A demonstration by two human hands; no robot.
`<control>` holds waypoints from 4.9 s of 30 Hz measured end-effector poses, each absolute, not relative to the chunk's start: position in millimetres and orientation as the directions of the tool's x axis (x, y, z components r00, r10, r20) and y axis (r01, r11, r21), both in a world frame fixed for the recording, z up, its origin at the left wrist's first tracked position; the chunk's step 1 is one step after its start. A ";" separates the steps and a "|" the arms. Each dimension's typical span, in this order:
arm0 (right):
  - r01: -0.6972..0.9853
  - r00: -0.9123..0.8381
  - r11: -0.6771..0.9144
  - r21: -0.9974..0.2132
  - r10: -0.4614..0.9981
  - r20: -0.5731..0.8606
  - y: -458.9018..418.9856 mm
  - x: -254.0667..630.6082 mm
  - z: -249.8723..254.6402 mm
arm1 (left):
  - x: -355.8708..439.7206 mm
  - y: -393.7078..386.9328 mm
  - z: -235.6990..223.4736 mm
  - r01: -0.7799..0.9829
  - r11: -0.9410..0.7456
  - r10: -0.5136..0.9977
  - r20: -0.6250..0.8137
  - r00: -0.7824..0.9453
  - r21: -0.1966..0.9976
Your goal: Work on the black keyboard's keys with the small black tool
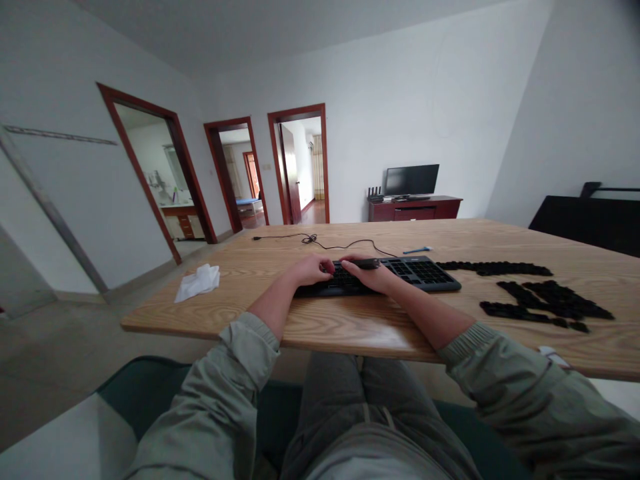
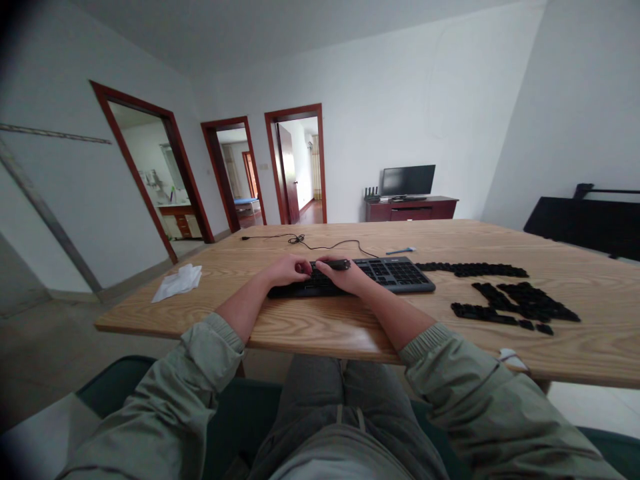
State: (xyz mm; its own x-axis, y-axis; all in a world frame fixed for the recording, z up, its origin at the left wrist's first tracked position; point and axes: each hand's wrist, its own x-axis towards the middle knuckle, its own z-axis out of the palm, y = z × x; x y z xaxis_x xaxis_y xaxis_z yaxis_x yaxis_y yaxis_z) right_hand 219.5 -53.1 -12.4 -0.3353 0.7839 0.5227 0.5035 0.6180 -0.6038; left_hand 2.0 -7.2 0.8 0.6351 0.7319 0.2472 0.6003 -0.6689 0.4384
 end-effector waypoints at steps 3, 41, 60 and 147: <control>0.505 -0.344 0.621 -0.599 0.782 0.520 -53.8 219.3 -11.1 | 1.9 -5.3 -0.3 0.585 -0.678 0.722 0.252 0.645 0.444; 0.610 -0.464 0.731 -0.305 0.642 0.611 -29.8 181.9 -4.9 | -20.0 -0.3 6.1 0.580 -0.675 0.723 0.252 0.643 0.456; 0.749 -0.538 0.653 -0.116 0.700 0.469 -43.6 196.6 -0.9 | -10.9 -9.1 3.0 0.636 -0.674 0.736 0.265 0.623 0.376; 0.709 -0.640 0.705 -0.015 0.653 0.406 -39.3 201.0 3.8 | 3.4 -21.5 9.9 0.705 -0.689 0.630 0.340 0.698 -0.170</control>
